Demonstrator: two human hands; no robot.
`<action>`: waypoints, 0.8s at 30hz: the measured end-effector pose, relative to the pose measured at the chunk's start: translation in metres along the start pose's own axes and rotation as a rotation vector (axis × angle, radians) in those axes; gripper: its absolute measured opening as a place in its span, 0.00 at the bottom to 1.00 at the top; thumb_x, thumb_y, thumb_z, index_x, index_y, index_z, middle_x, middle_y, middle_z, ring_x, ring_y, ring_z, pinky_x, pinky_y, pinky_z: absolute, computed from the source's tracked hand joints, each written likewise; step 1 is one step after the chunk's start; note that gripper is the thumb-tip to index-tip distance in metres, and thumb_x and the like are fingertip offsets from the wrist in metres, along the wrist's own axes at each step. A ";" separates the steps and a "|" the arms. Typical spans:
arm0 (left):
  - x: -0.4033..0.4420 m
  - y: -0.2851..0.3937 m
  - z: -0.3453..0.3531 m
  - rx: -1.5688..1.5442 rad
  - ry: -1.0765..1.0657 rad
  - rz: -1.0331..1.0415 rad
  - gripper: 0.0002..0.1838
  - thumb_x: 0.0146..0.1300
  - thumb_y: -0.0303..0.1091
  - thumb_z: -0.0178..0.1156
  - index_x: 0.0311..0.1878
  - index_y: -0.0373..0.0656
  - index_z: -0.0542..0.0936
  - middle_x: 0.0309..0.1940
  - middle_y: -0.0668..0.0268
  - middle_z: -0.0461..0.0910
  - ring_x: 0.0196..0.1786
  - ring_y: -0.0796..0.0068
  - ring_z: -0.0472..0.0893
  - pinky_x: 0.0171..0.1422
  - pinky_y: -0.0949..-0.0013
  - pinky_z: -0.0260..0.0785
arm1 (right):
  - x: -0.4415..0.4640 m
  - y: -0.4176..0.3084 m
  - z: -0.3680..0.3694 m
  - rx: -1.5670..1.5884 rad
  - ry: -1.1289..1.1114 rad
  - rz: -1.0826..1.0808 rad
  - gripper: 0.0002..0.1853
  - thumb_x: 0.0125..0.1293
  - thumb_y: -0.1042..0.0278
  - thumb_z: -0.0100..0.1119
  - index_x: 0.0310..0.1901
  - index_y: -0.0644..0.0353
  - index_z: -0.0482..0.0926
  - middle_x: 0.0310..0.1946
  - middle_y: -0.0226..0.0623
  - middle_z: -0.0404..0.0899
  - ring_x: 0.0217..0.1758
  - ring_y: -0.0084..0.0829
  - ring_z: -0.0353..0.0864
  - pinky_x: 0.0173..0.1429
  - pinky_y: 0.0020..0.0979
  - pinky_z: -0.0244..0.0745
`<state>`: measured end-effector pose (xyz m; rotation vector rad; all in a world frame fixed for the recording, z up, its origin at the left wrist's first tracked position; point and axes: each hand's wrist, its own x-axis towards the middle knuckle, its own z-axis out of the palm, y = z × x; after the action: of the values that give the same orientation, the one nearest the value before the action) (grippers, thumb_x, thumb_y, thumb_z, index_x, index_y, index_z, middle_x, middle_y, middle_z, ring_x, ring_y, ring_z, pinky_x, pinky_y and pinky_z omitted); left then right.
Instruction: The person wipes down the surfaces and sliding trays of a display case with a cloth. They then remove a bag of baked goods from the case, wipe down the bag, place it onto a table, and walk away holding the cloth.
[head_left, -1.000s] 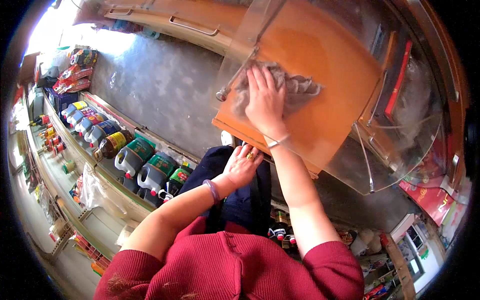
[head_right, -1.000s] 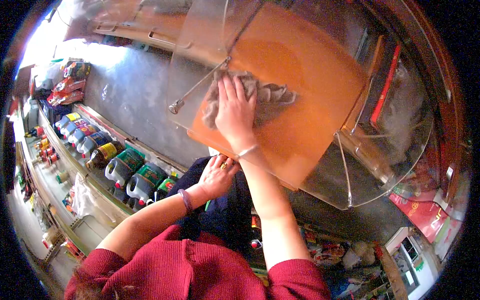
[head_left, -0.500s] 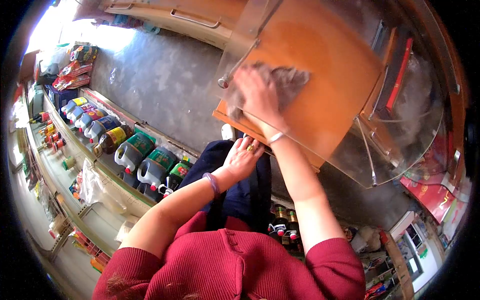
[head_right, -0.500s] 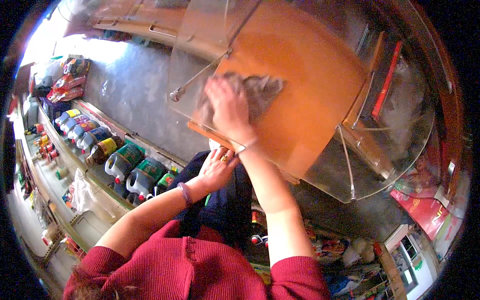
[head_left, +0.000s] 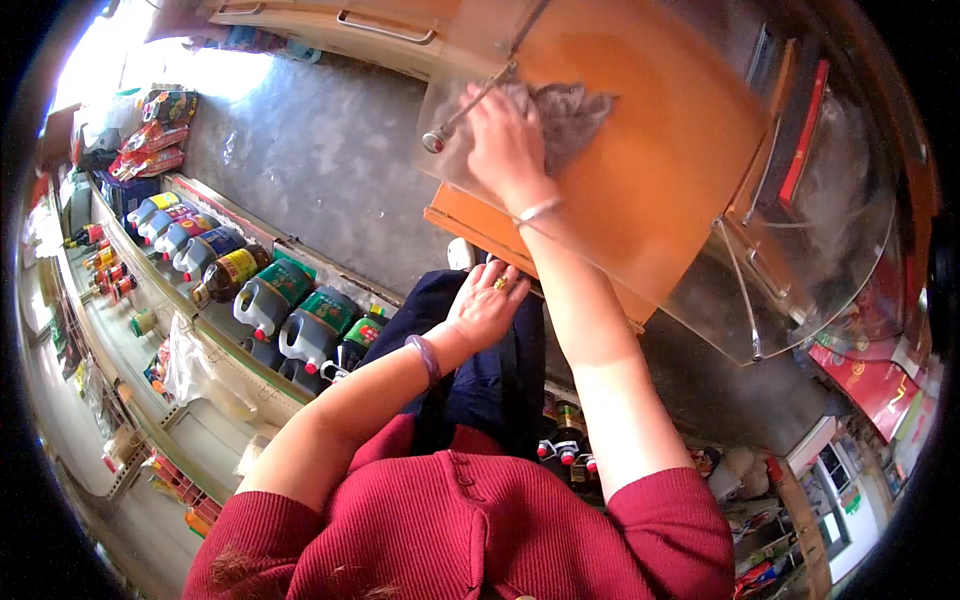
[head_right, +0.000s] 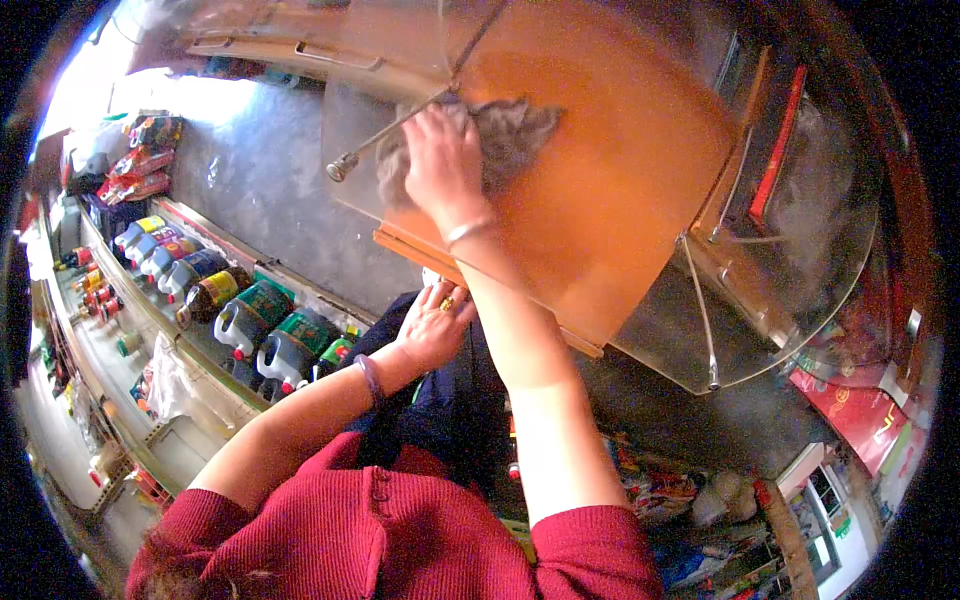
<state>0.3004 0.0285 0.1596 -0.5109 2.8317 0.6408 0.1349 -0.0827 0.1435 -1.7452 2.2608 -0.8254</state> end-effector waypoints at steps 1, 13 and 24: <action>0.000 0.000 0.000 -0.008 -0.020 -0.009 0.17 0.53 0.33 0.52 0.48 0.43 0.76 0.52 0.59 0.71 0.58 0.60 0.67 0.61 0.59 0.59 | 0.006 0.000 -0.002 0.008 -0.012 0.040 0.17 0.57 0.68 0.49 0.48 0.56 0.77 0.54 0.34 0.74 0.62 0.32 0.68 0.64 0.47 0.57; 0.002 0.000 -0.005 0.073 -0.110 -0.004 0.22 0.53 0.34 0.52 0.54 0.47 0.73 0.56 0.61 0.69 0.59 0.61 0.66 0.63 0.58 0.57 | -0.003 -0.007 -0.007 0.012 0.021 0.136 0.24 0.57 0.70 0.48 0.57 0.55 0.72 0.60 0.31 0.69 0.66 0.29 0.63 0.66 0.48 0.53; 0.000 0.000 0.001 0.080 -0.202 0.007 0.26 0.51 0.35 0.53 0.56 0.45 0.73 0.58 0.57 0.70 0.62 0.55 0.63 0.64 0.55 0.56 | -0.037 -0.008 0.001 0.004 -0.006 0.019 0.24 0.56 0.69 0.48 0.57 0.57 0.71 0.59 0.34 0.70 0.64 0.30 0.65 0.65 0.47 0.54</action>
<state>0.3004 0.0290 0.1583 -0.3980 2.6572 0.5452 0.1532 -0.0501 0.1396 -1.7188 2.2666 -0.8192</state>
